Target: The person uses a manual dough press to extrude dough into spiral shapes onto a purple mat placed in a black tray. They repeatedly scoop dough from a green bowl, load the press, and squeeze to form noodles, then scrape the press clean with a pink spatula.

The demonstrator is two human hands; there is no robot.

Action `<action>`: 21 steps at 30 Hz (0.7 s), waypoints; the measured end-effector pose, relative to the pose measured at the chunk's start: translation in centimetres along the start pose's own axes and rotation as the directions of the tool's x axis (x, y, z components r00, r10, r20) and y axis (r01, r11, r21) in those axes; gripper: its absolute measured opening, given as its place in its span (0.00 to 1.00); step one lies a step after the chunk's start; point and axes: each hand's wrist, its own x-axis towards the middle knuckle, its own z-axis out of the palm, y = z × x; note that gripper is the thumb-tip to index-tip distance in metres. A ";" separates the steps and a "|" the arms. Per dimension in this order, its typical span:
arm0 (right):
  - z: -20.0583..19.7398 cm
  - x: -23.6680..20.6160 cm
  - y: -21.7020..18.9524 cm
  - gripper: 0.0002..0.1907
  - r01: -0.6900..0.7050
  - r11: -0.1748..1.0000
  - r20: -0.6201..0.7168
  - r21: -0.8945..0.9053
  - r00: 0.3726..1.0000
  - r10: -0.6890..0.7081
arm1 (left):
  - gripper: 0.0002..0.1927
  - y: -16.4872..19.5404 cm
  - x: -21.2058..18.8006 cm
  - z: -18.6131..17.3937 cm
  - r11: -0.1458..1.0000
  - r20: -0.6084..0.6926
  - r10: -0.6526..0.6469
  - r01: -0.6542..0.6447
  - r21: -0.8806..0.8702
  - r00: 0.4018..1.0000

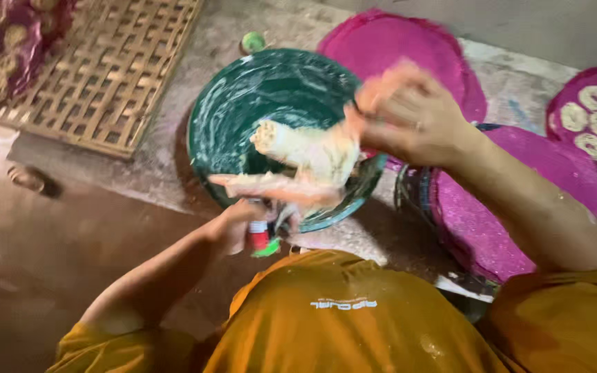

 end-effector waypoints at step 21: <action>0.4 4.1 0.8 0.24 -0.897 0.432 0.991 0.091 0.125 0.050 | 0.44 5.7 1.5 -1.3 -0.120 0.061 0.919 0.128 0.985 0.390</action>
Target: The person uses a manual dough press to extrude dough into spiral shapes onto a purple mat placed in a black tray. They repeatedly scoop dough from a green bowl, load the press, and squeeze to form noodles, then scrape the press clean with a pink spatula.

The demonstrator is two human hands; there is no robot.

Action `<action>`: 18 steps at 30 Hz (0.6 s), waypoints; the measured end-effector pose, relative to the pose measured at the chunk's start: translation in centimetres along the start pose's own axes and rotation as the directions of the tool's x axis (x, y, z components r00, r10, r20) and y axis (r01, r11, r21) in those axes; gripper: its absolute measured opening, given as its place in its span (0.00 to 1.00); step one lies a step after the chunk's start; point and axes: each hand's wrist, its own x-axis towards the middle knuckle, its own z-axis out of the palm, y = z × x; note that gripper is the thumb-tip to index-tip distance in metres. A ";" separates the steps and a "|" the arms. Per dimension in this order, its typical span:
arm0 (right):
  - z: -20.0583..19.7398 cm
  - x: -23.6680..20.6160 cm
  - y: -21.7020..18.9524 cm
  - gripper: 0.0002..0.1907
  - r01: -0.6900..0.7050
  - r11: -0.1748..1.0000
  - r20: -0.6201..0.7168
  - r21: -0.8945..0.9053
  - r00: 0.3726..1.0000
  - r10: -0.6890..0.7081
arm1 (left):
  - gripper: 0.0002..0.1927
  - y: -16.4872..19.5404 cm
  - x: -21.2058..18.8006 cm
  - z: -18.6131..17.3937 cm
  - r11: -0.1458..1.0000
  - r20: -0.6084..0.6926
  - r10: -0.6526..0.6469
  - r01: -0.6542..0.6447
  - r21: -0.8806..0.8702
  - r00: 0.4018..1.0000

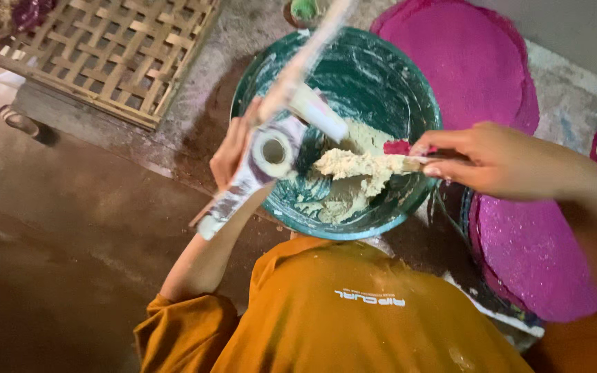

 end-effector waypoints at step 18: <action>3.3 -3.2 -5.8 0.20 -0.047 0.812 -0.487 -0.581 0.820 -0.301 | 0.26 1.7 2.1 1.5 0.719 0.332 -0.290 0.433 -0.543 0.898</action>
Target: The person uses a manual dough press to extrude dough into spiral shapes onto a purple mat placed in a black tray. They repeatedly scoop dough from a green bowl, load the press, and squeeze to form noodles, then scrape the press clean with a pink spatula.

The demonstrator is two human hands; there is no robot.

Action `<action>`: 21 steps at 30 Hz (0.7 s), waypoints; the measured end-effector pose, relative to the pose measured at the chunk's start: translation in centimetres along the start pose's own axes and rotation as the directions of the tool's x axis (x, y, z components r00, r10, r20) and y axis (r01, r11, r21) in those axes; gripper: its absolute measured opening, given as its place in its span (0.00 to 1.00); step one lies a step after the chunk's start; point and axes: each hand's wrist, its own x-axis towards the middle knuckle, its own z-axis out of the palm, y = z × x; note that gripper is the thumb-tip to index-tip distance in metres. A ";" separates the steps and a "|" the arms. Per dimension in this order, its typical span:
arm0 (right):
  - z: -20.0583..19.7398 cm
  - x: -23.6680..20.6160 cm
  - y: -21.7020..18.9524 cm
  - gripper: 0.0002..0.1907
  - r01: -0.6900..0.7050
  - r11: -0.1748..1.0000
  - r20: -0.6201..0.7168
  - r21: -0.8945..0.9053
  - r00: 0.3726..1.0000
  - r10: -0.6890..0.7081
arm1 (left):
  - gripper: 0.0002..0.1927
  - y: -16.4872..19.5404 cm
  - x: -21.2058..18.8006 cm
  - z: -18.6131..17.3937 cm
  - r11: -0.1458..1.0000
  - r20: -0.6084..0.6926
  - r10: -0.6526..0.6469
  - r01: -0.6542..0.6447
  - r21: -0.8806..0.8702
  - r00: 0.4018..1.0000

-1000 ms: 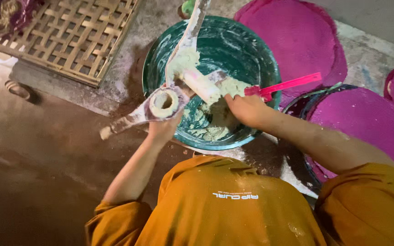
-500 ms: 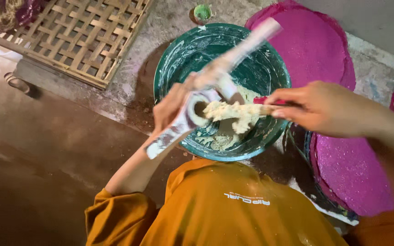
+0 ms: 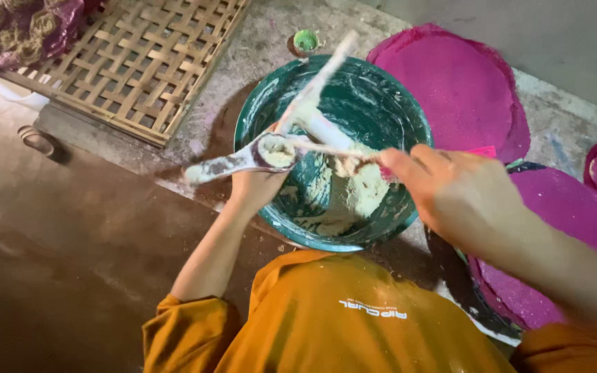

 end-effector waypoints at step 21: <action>14.9 1.5 -2.6 0.20 0.026 0.673 -0.260 0.739 0.933 0.250 | 0.30 -0.9 0.9 1.5 0.569 -0.163 0.248 -0.008 0.822 0.955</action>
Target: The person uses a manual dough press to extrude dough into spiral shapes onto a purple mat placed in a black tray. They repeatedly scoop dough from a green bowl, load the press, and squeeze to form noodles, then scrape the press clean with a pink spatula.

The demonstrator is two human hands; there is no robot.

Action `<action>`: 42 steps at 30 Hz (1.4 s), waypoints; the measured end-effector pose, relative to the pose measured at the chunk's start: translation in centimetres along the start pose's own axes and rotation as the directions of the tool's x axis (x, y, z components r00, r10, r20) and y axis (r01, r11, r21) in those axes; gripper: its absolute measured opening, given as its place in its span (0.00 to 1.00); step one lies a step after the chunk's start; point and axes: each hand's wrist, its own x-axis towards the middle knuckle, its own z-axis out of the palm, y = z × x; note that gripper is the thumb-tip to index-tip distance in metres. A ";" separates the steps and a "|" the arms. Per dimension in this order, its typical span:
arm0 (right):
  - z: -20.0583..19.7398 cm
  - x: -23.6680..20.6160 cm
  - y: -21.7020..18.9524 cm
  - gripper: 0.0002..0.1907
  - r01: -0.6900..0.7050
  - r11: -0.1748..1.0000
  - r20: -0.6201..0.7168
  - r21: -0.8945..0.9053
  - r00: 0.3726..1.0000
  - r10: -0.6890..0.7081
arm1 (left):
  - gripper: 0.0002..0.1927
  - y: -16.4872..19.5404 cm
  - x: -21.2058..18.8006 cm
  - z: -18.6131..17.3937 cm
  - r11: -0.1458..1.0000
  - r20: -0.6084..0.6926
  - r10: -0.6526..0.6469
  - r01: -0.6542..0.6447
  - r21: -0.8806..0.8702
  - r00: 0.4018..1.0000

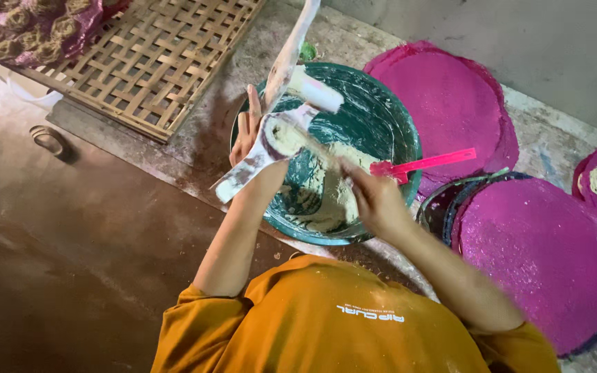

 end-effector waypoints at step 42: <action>-4.3 0.6 2.8 0.22 -0.124 0.951 0.106 0.282 0.990 0.098 | 0.29 -1.6 -3.6 3.2 -0.156 0.598 -0.171 0.577 -0.801 0.783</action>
